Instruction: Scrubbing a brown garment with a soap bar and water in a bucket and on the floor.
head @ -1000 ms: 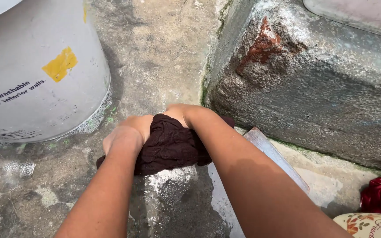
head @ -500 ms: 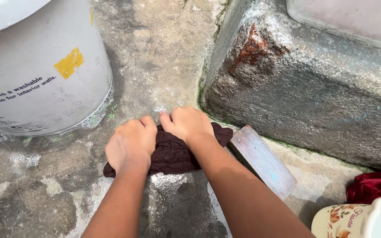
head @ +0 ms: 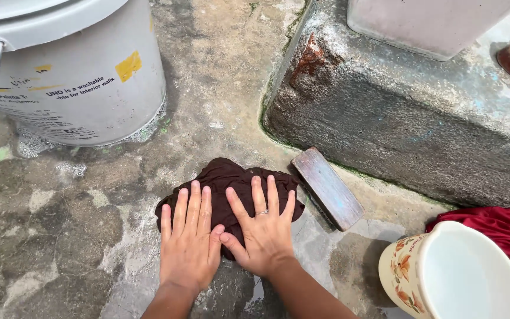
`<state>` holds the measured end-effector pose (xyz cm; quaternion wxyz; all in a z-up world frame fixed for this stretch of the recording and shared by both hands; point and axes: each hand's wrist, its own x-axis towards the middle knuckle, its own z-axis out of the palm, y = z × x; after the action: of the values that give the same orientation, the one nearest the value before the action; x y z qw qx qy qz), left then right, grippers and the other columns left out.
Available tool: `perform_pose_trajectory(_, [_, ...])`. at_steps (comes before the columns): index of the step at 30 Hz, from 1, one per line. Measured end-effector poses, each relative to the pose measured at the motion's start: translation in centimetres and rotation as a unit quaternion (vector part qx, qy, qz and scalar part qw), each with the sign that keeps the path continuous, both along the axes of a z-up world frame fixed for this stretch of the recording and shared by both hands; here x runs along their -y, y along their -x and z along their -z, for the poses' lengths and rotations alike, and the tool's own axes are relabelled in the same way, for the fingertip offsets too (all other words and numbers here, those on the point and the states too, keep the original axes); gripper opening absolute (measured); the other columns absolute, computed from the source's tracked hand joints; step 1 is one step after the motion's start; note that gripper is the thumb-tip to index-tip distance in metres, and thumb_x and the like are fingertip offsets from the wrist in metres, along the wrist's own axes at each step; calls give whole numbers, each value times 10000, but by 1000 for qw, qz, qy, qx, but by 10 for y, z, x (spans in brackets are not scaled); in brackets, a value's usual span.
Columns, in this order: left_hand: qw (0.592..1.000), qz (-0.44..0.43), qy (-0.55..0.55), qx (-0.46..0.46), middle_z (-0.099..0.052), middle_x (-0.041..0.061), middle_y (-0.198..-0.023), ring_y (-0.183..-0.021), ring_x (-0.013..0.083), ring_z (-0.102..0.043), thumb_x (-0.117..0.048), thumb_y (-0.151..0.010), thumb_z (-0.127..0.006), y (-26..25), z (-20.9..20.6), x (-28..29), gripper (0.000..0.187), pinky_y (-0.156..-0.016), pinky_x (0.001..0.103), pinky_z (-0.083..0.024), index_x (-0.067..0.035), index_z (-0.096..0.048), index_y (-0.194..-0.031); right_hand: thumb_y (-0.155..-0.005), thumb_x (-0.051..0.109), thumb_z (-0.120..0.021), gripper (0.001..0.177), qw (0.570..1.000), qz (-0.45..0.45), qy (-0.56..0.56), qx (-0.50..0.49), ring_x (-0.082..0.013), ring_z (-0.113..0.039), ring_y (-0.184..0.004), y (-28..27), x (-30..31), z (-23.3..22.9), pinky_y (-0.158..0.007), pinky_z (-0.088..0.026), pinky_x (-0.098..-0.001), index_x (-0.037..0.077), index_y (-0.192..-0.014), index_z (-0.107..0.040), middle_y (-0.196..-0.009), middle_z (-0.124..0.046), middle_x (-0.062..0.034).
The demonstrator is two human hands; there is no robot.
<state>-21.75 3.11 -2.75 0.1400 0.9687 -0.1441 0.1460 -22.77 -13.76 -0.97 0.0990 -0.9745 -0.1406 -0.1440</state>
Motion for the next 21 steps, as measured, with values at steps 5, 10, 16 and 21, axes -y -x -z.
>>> perform_pose_trajectory(5, [999, 39, -7, 8, -459, 146, -1480, -1411, 321, -372, -430, -940, -478, -4, -3, -1, 641, -1177, 555, -186, -189, -380, -1526, -890, 642, -521, 808, 1000, -10, 27, -2, -505, -313, -1382, -4, 0, 0, -1029, -177, -755, 161, -1532, -420, -1529, -383, -300])
perform_pose_trajectory(10, [999, 10, -30, 5, -576, 92, -1248, -1219, 276, -498, -430, -915, -548, -41, 4, 4, 492, -1062, 528, -316, -220, -552, -1360, -905, 586, -531, 703, 999, 2, 44, -26, -413, -456, -1186, -38, 4, 12, -918, -311, -635, 162, -1465, -503, -1380, -524, -215])
perform_pose_trajectory(16, [1000, 11, -22, -7, -653, 63, -970, -929, 269, -601, -444, -877, -586, -94, 8, 6, 363, -833, 463, -431, -183, -677, -1113, -905, 493, -586, 450, 1000, -17, 6, 5, -330, -573, -897, -92, 13, 15, -757, -408, -488, 121, -1148, -655, -1017, -647, -135])
perform_pose_trajectory(21, [993, -26, -21, -110, -732, 91, -882, -846, 296, -691, -480, -933, -503, -133, -6, 16, 388, -798, 453, -508, -162, -721, -978, -955, 431, -541, 359, 997, -1, -17, -71, -329, -659, -809, -140, 8, 5, -759, -491, -462, 100, -951, -680, -852, -715, -131])
